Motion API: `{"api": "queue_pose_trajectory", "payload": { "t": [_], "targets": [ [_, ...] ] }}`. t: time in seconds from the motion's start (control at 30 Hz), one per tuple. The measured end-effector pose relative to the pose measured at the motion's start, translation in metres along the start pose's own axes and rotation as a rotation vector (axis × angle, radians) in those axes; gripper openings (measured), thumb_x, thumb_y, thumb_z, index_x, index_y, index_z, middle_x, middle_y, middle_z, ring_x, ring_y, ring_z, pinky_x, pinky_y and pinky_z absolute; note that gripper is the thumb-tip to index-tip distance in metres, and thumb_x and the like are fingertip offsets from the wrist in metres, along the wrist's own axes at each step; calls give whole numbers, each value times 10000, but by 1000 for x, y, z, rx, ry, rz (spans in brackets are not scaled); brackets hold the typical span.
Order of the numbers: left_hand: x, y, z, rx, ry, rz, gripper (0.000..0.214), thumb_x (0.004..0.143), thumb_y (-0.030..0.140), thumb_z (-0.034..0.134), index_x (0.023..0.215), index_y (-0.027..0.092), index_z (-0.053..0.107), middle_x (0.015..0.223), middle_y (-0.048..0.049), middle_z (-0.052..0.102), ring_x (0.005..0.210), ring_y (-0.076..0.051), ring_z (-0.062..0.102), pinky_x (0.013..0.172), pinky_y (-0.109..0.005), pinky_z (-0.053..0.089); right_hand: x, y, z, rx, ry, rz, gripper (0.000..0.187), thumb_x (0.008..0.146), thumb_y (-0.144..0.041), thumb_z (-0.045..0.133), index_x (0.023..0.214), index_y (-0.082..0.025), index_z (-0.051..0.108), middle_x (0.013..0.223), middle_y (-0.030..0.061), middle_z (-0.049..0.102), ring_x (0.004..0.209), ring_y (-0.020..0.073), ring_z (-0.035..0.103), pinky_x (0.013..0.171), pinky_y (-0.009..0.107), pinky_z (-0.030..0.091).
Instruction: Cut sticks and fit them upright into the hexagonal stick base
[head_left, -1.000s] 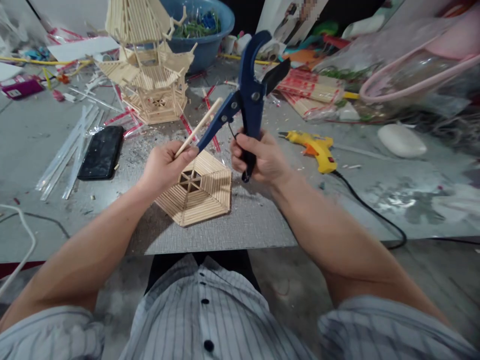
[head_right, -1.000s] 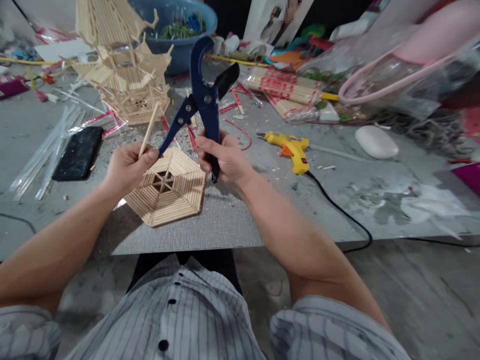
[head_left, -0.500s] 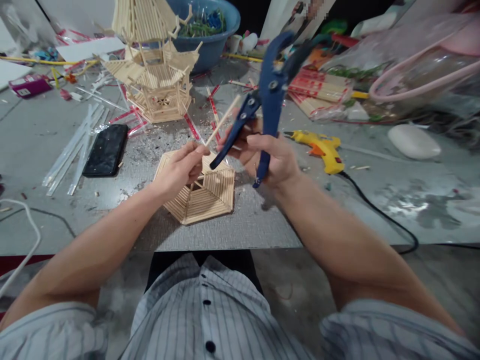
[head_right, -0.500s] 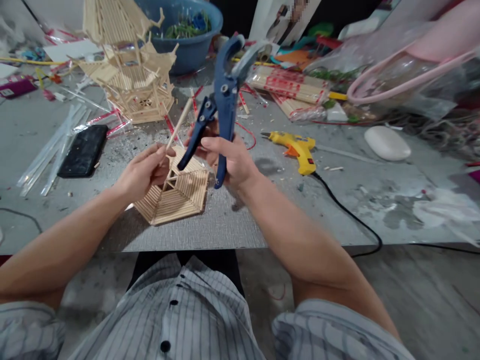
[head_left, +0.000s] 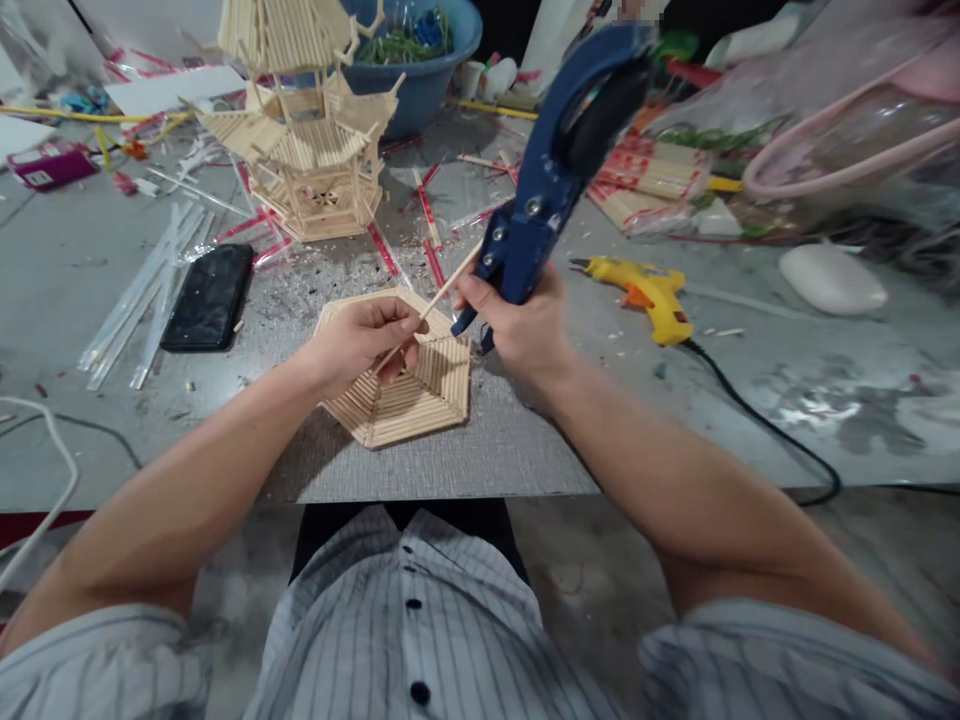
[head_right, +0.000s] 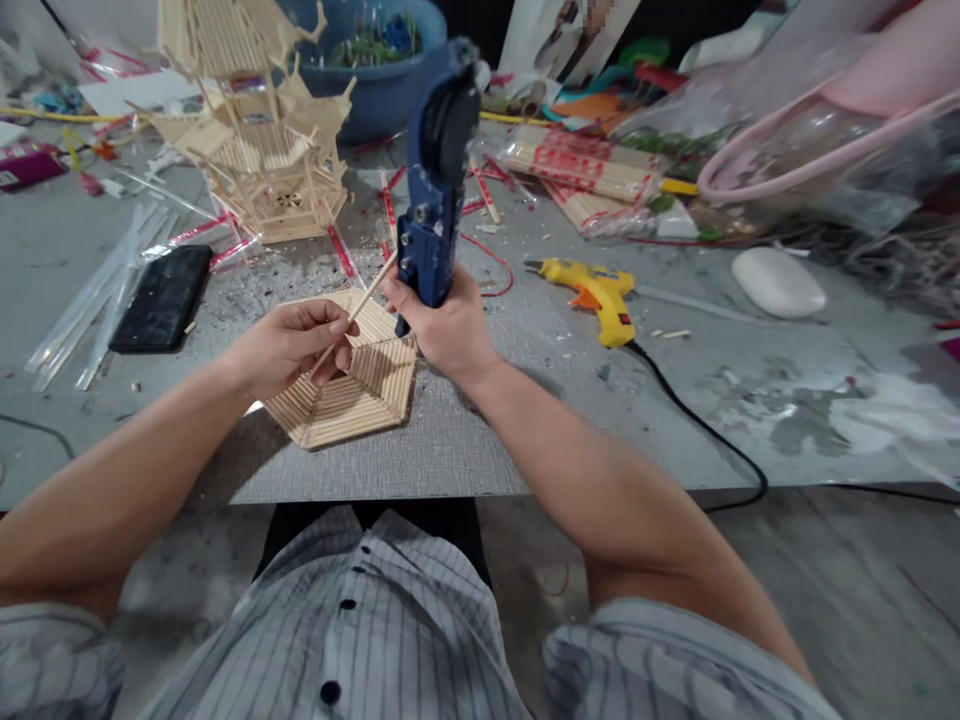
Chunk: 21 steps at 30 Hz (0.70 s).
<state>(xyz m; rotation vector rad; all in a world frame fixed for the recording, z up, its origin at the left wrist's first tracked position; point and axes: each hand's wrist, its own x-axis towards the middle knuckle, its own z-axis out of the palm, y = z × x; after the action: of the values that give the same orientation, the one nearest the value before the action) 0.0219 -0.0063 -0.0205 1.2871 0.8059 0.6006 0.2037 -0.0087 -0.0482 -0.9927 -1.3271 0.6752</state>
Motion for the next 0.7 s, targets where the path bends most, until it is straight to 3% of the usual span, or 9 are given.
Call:
{"api": "queue_pose_trajectory", "payload": {
  "t": [0.13,0.27,0.37,0.53,0.7],
  "targets": [
    [-1,2,0,23,-68,-88,119,889,167,522,776,134,541,576,17,637,380,-67,555,380,-153,388,5,5,-3,70,45,11,234,736,-476,686,764,-271,578,679,-17,617,597,146,607,595,327,532],
    [-2,4,2,12,-45,-134,147,892,141,507,747,128,527,555,13,638,378,-69,569,366,-136,374,9,9,-8,150,12,46,290,711,-514,701,838,-278,591,821,-1,665,652,158,639,647,346,561],
    [-1,4,4,7,-18,-148,167,886,156,527,721,132,523,541,14,632,382,-72,575,369,-133,382,8,5,-9,191,23,79,291,710,-501,704,855,-276,590,792,-9,645,654,157,640,641,340,559],
    [-3,4,4,18,-25,-165,193,879,174,536,692,132,560,523,4,621,370,-83,567,364,-154,401,12,4,-11,135,132,124,221,726,-435,685,821,-271,572,689,-30,578,628,154,622,597,321,526],
    [-6,6,-6,72,-122,-179,122,811,219,637,730,129,647,521,0,607,381,-74,544,385,-166,424,23,10,-18,116,294,52,164,724,-356,647,828,-281,544,688,-36,557,607,156,598,607,335,504]
  ]
}}
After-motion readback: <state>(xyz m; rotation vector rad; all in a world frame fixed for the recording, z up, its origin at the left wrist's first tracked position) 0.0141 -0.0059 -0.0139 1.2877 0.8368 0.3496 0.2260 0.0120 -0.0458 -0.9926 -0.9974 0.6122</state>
